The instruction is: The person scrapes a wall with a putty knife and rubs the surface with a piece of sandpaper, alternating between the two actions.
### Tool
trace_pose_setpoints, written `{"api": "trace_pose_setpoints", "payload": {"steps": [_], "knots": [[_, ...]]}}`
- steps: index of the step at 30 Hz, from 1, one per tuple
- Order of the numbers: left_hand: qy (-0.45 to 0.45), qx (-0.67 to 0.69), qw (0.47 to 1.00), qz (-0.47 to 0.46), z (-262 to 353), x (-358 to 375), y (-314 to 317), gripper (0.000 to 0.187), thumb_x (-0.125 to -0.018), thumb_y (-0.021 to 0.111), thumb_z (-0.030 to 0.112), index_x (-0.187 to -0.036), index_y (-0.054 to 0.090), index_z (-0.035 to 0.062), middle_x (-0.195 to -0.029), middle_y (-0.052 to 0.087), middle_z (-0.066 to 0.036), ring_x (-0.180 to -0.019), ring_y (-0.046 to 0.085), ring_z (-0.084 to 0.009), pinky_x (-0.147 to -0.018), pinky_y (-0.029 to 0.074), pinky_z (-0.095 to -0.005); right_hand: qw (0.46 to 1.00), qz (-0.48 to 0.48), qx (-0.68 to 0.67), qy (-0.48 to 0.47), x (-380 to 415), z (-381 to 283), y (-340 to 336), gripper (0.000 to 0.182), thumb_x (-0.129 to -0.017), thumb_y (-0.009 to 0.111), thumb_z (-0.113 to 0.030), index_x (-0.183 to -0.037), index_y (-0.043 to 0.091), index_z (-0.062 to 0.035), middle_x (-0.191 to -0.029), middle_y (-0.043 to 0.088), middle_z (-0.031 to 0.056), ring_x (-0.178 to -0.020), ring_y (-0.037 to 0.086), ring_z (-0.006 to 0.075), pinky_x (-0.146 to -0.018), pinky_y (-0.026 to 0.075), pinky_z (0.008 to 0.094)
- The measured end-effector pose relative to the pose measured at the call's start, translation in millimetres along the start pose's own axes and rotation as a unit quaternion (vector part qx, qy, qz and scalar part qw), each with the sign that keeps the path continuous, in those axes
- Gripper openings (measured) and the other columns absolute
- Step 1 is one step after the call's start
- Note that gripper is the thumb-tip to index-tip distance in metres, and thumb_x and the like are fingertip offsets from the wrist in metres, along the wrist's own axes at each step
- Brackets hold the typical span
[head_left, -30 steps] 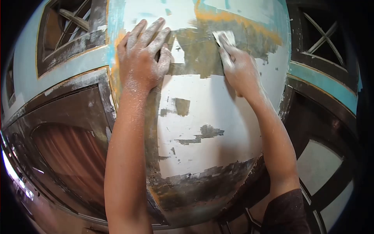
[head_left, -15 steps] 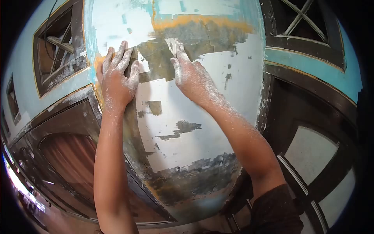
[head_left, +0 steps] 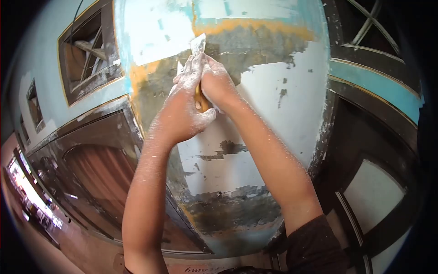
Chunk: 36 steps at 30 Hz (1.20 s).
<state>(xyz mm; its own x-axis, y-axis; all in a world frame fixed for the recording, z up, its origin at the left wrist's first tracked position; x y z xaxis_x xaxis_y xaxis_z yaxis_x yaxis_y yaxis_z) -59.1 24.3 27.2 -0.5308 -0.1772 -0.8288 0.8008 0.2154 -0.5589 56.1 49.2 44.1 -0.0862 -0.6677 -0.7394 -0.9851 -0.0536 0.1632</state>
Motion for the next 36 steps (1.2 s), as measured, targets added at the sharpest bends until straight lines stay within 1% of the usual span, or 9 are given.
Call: {"api": "trace_pose_setpoints", "payload": {"steps": [8, 12, 14, 16, 18, 21, 22, 25, 36], "knots": [[-0.072, -0.125, 0.981, 0.128, -5.8, 8.4, 0.8, 0.079, -0.081, 0.051, -0.011, -0.157, 0.042, 0.0086, -0.163, 0.040, -0.016, -0.134, 0.053, -0.0413, -0.113, 0.045, -0.0432, 0.907, -0.044, 0.413, -0.073, -13.2, 1.4, -18.9, 0.037, -0.104, 0.047, -0.027, -0.101, 0.069, 0.0025, -0.094, 0.072, 0.0239, -0.083, 0.069, 0.0360, -0.081, 0.053, 0.0478], [-0.113, -0.316, 0.936, 0.107, -16.8, 18.8, -9.2, 0.079, -0.078, 0.052, -0.007, -0.155, 0.046, 0.0100, -0.169, 0.032, 0.000, -0.117, 0.062, -0.0339, -0.097, 0.054, -0.0440, 0.898, -0.036, 0.438, 0.026, -0.6, -47.3, -22.6, 0.038, -0.107, 0.053, -0.032, -0.092, 0.071, -0.0013, -0.071, 0.068, 0.0078, -0.066, 0.065, 0.0180, -0.065, 0.054, 0.0337], [-0.104, -0.348, 0.921, 0.139, -26.3, 24.0, -17.2, 0.078, -0.079, 0.052, -0.006, -0.155, 0.046, 0.0103, -0.169, 0.032, -0.001, -0.116, 0.062, -0.0343, -0.097, 0.054, -0.0453, 0.766, -0.009, 0.627, -0.142, -9.2, -61.5, -29.5, 0.043, -0.107, 0.049, -0.037, -0.094, 0.071, -0.0033, -0.072, 0.068, 0.0132, -0.070, 0.068, 0.0299, -0.076, 0.055, 0.0477], [-0.126, -0.349, 0.918, 0.137, -36.4, 27.7, -18.3, 0.079, -0.079, 0.052, -0.005, -0.156, 0.044, 0.0107, -0.169, 0.032, -0.002, -0.119, 0.060, -0.0366, -0.099, 0.053, -0.0465, 0.714, -0.030, 0.691, -0.108, -19.4, -67.6, -35.8, 0.036, -0.107, 0.047, -0.035, -0.101, 0.072, -0.0093, -0.083, 0.071, 0.0107, -0.081, 0.069, 0.0252, -0.081, 0.056, 0.0464], [-0.143, -0.327, 0.922, 0.151, -42.9, 31.5, -17.8, 0.079, -0.079, 0.051, -0.005, -0.157, 0.043, 0.0111, -0.169, 0.031, -0.004, -0.123, 0.058, -0.0387, -0.103, 0.051, -0.0472, 0.496, 0.040, 0.808, -0.316, -36.8, -70.4, -45.2, 0.030, -0.104, 0.053, -0.036, -0.119, 0.071, -0.0177, -0.121, 0.072, 0.0083, -0.116, 0.065, 0.0215, -0.103, 0.050, 0.0474], [-0.171, -0.284, 0.932, 0.145, -50.9, 34.9, -14.9, 0.079, -0.081, 0.049, -0.005, -0.158, 0.041, 0.0118, -0.167, 0.035, -0.007, -0.134, 0.054, -0.0369, -0.106, 0.050, -0.0466, 0.393, 0.089, 0.785, -0.470, -50.6, -80.2, -51.8, 0.039, -0.103, 0.054, -0.032, -0.140, 0.060, -0.0186, -0.144, 0.058, 0.0075, -0.133, 0.052, 0.0238, -0.112, 0.040, 0.0482], [-0.165, -0.264, 0.938, 0.151, -53.7, 36.1, -14.5, 0.078, -0.082, 0.048, -0.005, -0.158, 0.040, 0.0121, -0.166, 0.036, -0.008, -0.137, 0.053, -0.0353, -0.106, 0.050, -0.0460, 0.423, 0.070, 0.799, -0.422, -59.5, -81.0, -56.6, 0.049, -0.106, 0.050, -0.035, -0.154, 0.048, -0.0256, -0.160, 0.045, 0.0025, -0.148, 0.039, 0.0230, -0.123, 0.028, 0.0500], [-0.195, -0.246, 0.941, 0.129, -68.4, 34.8, -10.1, 0.076, -0.083, 0.045, -0.007, -0.157, 0.043, 0.0112, -0.163, 0.040, -0.012, -0.137, 0.053, -0.0361, -0.108, 0.049, -0.0416, 0.491, 0.014, 0.796, -0.354, -59.2, -78.7, -51.0, 0.063, -0.099, 0.052, -0.032, -0.156, 0.041, -0.0070, -0.167, 0.030, 0.0164, -0.155, 0.022, 0.0376, -0.127, 0.014, 0.0539], [-0.054, -0.238, 0.920, 0.308, -70.2, 22.5, -23.3, 0.050, -0.084, 0.062, -0.003, -0.133, 0.067, 0.0010, -0.144, 0.059, -0.024, -0.129, 0.062, -0.0371, -0.107, 0.051, -0.0397, 0.497, 0.063, 0.768, -0.399, -52.3, -72.3, -51.0, 0.064, -0.095, 0.056, -0.032, -0.154, 0.044, -0.0084, -0.163, 0.037, 0.0172, -0.153, 0.029, 0.0369, -0.126, 0.019, 0.0539]]}}
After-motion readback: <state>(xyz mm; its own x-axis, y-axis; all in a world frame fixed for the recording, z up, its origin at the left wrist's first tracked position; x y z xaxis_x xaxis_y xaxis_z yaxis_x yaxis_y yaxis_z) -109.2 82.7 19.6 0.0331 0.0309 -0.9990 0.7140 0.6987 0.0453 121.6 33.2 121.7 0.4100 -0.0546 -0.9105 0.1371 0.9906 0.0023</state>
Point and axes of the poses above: each hand's wrist, its own x-axis away from the middle knuckle, its own y-axis out of the palm, z = x × y, the point moved 4 cm from there along -x, towards the middle knuckle
